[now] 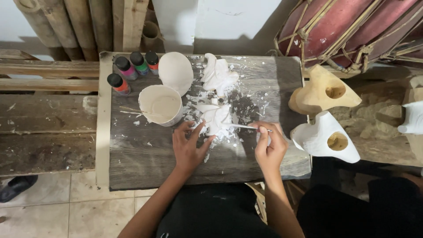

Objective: Applying white plaster to a small object using a wooden stick

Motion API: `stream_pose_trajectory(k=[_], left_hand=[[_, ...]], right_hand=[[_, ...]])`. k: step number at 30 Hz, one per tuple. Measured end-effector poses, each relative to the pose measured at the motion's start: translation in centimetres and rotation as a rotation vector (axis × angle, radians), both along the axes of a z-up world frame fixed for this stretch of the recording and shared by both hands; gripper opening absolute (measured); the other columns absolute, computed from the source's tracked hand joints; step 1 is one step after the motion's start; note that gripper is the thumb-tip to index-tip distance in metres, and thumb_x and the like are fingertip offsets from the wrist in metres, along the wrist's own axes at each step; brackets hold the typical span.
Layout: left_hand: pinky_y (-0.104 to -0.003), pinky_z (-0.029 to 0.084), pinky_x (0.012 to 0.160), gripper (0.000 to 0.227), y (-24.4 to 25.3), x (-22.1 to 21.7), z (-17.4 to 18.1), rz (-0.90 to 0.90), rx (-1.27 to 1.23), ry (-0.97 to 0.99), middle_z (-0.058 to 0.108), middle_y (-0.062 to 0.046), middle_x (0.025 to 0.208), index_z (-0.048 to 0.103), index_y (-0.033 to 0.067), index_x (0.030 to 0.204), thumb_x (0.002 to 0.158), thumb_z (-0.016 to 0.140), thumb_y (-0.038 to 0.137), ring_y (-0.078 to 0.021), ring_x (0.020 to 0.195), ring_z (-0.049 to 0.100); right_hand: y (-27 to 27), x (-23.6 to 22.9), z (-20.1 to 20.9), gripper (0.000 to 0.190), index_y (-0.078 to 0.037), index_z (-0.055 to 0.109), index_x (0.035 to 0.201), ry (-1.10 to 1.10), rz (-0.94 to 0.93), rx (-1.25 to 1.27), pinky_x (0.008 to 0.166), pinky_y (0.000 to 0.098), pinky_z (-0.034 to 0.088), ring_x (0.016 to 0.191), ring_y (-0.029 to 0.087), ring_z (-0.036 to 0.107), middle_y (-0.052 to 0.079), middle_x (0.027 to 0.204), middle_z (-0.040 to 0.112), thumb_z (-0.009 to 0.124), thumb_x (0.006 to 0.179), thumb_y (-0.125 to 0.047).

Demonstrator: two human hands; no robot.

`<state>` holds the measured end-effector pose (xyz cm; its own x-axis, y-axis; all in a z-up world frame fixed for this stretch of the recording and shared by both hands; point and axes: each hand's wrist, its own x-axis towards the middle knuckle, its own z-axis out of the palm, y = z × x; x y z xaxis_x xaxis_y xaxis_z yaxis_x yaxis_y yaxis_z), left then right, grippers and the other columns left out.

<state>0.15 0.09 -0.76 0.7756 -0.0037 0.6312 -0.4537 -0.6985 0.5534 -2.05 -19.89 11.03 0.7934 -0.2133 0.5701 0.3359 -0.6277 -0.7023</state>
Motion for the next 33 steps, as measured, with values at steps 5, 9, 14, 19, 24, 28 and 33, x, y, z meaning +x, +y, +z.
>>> stream_pose_trajectory(k=[5,9,14,19,24,28,33], left_hand=[[-0.037,0.049,0.072,0.047,0.1,0.0,0.1,-0.015,-0.012,0.003,0.054,-0.009,0.115,0.074,0.0159,0.117,0.082,0.085,0.045,-0.0247,0.090,0.062],[-0.038,0.051,0.072,0.048,0.1,0.0,0.0,-0.023,-0.040,0.015,0.055,-0.009,0.116,0.074,0.0163,0.118,0.081,0.086,0.045,-0.0250,0.090,0.062],[-0.037,0.050,0.072,0.047,0.1,0.2,0.2,-0.019,-0.022,-0.004,0.055,-0.010,0.115,0.074,0.0168,0.118,0.081,0.085,0.044,-0.0250,0.090,0.062],[-0.037,0.051,0.073,0.048,0.1,0.1,0.1,-0.025,-0.029,-0.007,0.056,-0.011,0.116,0.074,0.0171,0.118,0.080,0.087,0.044,-0.0251,0.090,0.062],[-0.038,0.053,0.077,0.053,0.9,-0.2,0.0,-0.094,-0.058,0.037,0.057,-0.012,0.116,0.073,0.0171,0.124,0.079,0.088,0.041,-0.0273,0.093,0.063],[-0.037,0.054,0.076,0.053,1.6,-0.7,-0.7,-0.115,-0.039,0.043,0.056,-0.012,0.116,0.072,0.0166,0.127,0.080,0.088,0.038,-0.0262,0.090,0.063],[-0.038,0.056,0.076,0.053,2.4,-0.6,-0.5,-0.113,0.000,-0.015,0.057,-0.012,0.117,0.072,0.0169,0.126,0.081,0.085,0.041,-0.0266,0.092,0.064]], right_hand=[[0.4,0.0,-0.2,0.025,-0.005,0.074,0.092,-0.003,0.005,-0.029,0.077,0.0384,0.052,0.073,0.030,0.066,0.008,0.084,0.076,0.054,0.106,-0.003],[0.7,0.0,0.3,0.024,-0.005,0.074,0.092,-0.008,0.008,-0.046,0.077,0.0393,0.052,0.073,0.030,0.065,0.008,0.085,0.076,0.054,0.105,-0.002],[0.8,-0.2,0.0,0.023,-0.006,0.074,0.091,-0.017,0.030,-0.067,0.079,0.0390,0.051,0.075,0.031,0.066,0.007,0.084,0.077,0.055,0.104,-0.003],[0.9,0.1,0.5,0.023,-0.008,0.074,0.090,-0.012,0.028,-0.101,0.082,0.0373,0.050,0.077,0.029,0.066,0.004,0.085,0.077,0.056,0.105,-0.007],[-1.3,1.0,-2.7,0.025,-0.003,0.073,0.092,-0.072,0.055,0.011,0.080,0.0419,0.049,0.077,0.032,0.064,0.011,0.085,0.075,0.052,0.106,-0.002],[1.6,2.6,3.1,0.026,-0.001,0.071,0.094,-0.114,0.049,0.036,0.080,0.0402,0.048,0.077,0.031,0.061,0.012,0.086,0.074,0.050,0.108,-0.003],[6.0,7.1,5.4,0.023,0.001,0.074,0.093,-0.154,0.235,0.032,0.080,0.0412,0.051,0.077,0.034,0.065,0.014,0.086,0.076,0.056,0.106,-0.007]])
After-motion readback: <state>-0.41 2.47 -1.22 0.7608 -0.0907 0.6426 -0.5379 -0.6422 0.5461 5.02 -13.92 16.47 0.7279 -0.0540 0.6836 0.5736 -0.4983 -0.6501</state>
